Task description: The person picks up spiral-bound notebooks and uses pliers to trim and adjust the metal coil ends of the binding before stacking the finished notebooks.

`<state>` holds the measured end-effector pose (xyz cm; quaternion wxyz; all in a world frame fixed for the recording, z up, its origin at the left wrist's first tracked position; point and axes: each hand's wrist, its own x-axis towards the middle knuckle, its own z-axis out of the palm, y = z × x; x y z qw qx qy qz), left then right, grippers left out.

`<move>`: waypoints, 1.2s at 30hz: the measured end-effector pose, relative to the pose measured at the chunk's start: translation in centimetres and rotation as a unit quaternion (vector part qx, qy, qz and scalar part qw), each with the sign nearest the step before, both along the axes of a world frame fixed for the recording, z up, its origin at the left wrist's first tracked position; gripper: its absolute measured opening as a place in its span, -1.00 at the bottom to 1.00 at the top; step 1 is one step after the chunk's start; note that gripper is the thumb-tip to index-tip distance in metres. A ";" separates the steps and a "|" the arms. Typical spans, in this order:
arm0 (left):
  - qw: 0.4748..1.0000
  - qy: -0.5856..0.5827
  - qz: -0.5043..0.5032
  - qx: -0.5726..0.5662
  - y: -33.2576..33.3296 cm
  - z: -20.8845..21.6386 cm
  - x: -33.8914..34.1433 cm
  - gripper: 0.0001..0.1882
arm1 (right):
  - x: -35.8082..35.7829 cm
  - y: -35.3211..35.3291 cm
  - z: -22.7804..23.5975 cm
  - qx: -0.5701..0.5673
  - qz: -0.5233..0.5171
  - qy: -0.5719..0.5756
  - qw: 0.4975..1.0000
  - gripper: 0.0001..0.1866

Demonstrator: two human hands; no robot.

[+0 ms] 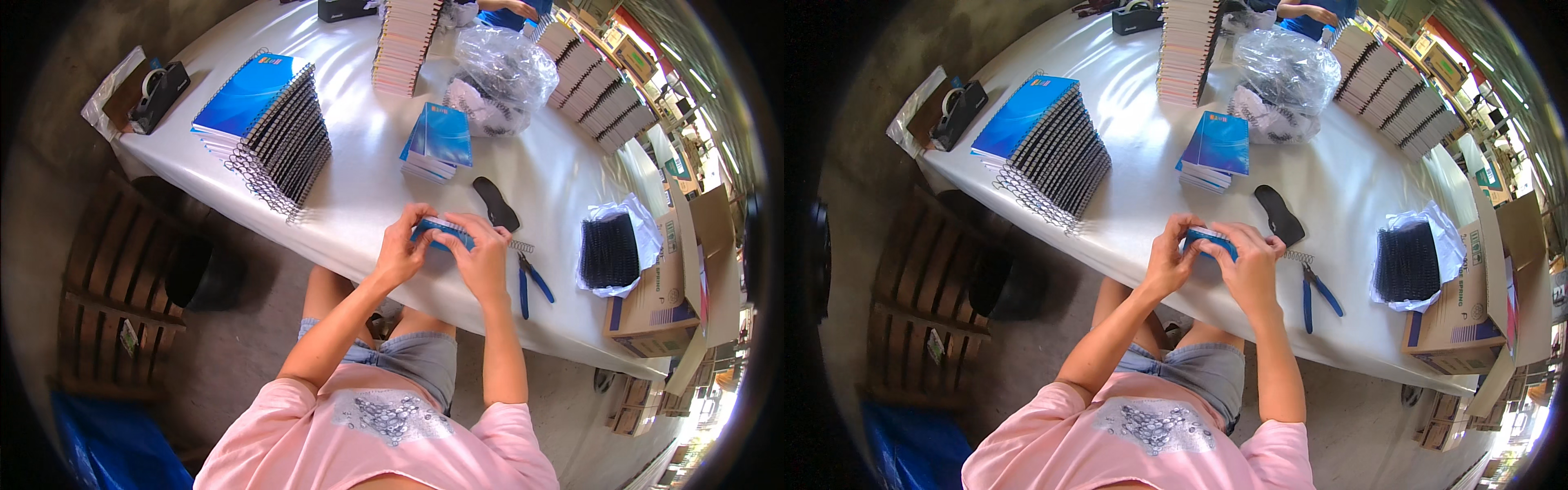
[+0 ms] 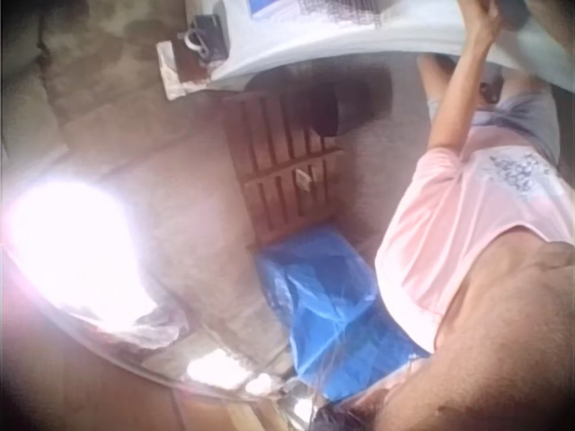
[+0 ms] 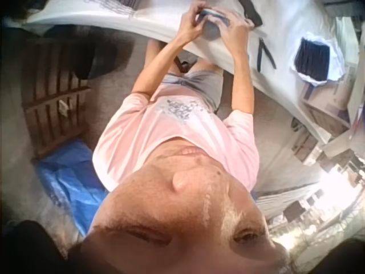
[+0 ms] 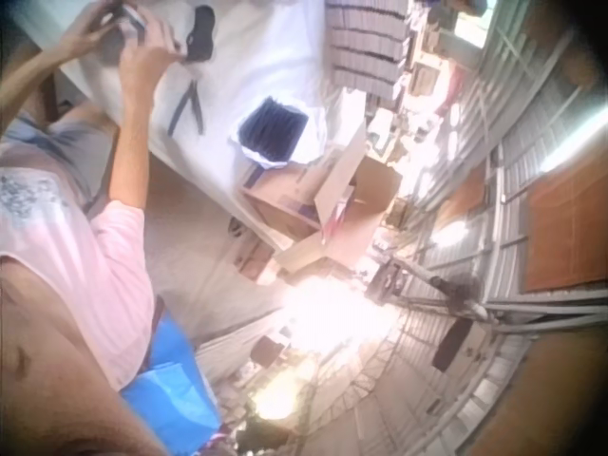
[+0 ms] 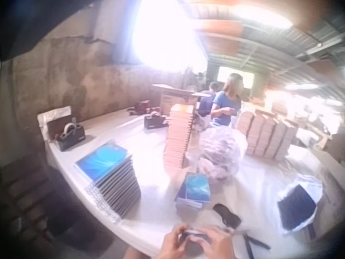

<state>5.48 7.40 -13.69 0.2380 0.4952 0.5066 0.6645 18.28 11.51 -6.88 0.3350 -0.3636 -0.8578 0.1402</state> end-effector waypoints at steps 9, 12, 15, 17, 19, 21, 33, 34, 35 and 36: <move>1.000 -0.003 -0.005 0.011 -0.5 0.5 0.0 -0.81 | 0.3 -0.3 0.6 -0.064 -0.005 -0.018 0.998 -0.83; 1.000 0.001 -0.002 0.003 -0.8 0.4 -0.1 -0.81 | 0.2 -0.4 0.2 -0.056 -0.005 -0.005 0.998 -0.85; 1.000 0.009 0.003 0.009 -0.8 0.4 0.0 -0.80 | 0.3 -0.2 0.1 -0.042 0.013 -0.023 0.999 -0.85; 1.000 0.012 0.004 0.009 -0.6 0.4 0.1 -0.80 | 0.4 -0.2 0.5 -0.015 0.014 -0.057 0.998 -0.87; 0.998 0.029 0.030 0.042 -0.3 0.3 0.0 -0.80 | 0.0 -0.5 0.5 0.004 0.005 -0.066 0.998 -0.89; 0.999 0.017 0.030 0.042 -0.2 0.1 0.1 -0.80 | -0.2 -0.6 0.4 0.023 0.000 -0.078 0.997 -0.91; 1.000 -0.020 -0.004 -0.017 -0.5 0.6 0.2 -0.78 | -0.2 -0.4 -0.9 0.125 -0.006 -0.097 0.987 -0.90; 0.999 -0.026 -0.009 -0.020 -0.6 0.6 0.3 -0.77 | -0.1 -0.3 -1.1 0.148 -0.005 -0.097 0.984 -0.89; 0.999 -0.026 -0.008 -0.021 -0.6 0.7 0.3 -0.77 | 0.0 -0.3 -1.2 0.170 -0.004 -0.097 0.981 -0.89; 0.999 -0.030 -0.006 -0.025 -0.6 0.8 0.2 -0.76 | 0.0 -0.3 -1.2 0.169 -0.004 -0.098 0.981 -0.89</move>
